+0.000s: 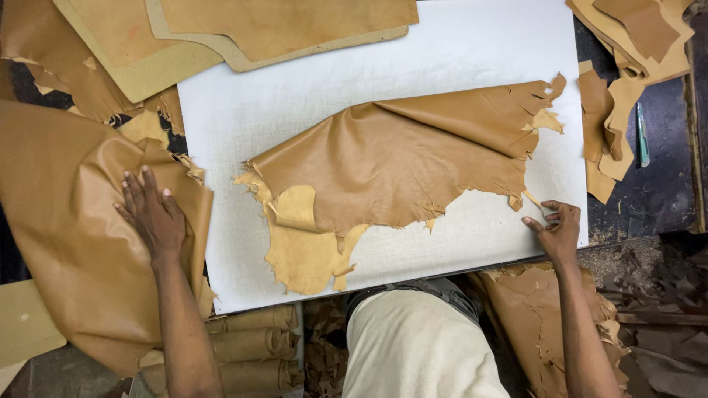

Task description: The person lays a large tan leather hide on a white worktable, places a cardboard template on top, and uses a utility knife to cut the leather along the template edges. The person removes the template and sets the cut leather piece aside, repeating the process with additional templates and leather sections.

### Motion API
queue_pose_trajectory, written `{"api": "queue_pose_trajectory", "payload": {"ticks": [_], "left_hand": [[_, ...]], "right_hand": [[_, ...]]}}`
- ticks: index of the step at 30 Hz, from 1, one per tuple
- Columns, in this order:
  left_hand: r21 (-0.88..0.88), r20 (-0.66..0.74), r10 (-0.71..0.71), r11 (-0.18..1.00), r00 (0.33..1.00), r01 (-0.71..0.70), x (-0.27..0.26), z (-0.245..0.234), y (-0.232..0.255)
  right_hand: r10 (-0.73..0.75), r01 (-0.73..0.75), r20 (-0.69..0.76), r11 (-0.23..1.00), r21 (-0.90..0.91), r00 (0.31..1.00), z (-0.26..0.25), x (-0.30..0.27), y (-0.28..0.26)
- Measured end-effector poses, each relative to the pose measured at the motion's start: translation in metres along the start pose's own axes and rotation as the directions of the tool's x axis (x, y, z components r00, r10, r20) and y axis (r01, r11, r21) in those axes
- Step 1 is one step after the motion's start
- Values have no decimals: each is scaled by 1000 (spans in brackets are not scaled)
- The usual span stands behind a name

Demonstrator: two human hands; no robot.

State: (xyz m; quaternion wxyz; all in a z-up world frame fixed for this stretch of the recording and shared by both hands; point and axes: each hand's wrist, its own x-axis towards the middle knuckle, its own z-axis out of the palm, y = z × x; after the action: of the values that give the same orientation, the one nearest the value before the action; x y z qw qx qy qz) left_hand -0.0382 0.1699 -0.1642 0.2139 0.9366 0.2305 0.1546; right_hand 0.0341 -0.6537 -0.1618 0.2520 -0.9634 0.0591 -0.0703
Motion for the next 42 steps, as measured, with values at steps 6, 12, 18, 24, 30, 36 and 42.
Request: {"api": "queue_pose_trajectory", "payload": {"ticks": [6,12,18,24,30,36,42], "left_hand": [[3,-173,2,1000,985,-2,17,-16,18],[-408,-159,-50,913,986,-20,-35,47,129],[-373,-132,-196,918,972,134,-43,77,189],[-797,47,-114,594,992,106,-36,95,189],[-993,-69,35,-103,997,-65,55,13,252],[-898,-332,180,-360,926,-252,56,-124,292],[-988,138,94,-56,986,143,-39,-134,219]], "right_hand": [[91,-120,214,985,127,973,-15,32,10],[505,-118,816,862,-493,281,-35,94,-6],[287,-267,119,950,-161,951,32,160,-41],[196,-193,24,977,-92,980,55,169,-66],[-63,88,-181,987,138,982,1,216,-115],[-266,470,-389,442,764,882,-84,255,-170],[-188,338,-295,275,900,937,-107,172,-113]]}}
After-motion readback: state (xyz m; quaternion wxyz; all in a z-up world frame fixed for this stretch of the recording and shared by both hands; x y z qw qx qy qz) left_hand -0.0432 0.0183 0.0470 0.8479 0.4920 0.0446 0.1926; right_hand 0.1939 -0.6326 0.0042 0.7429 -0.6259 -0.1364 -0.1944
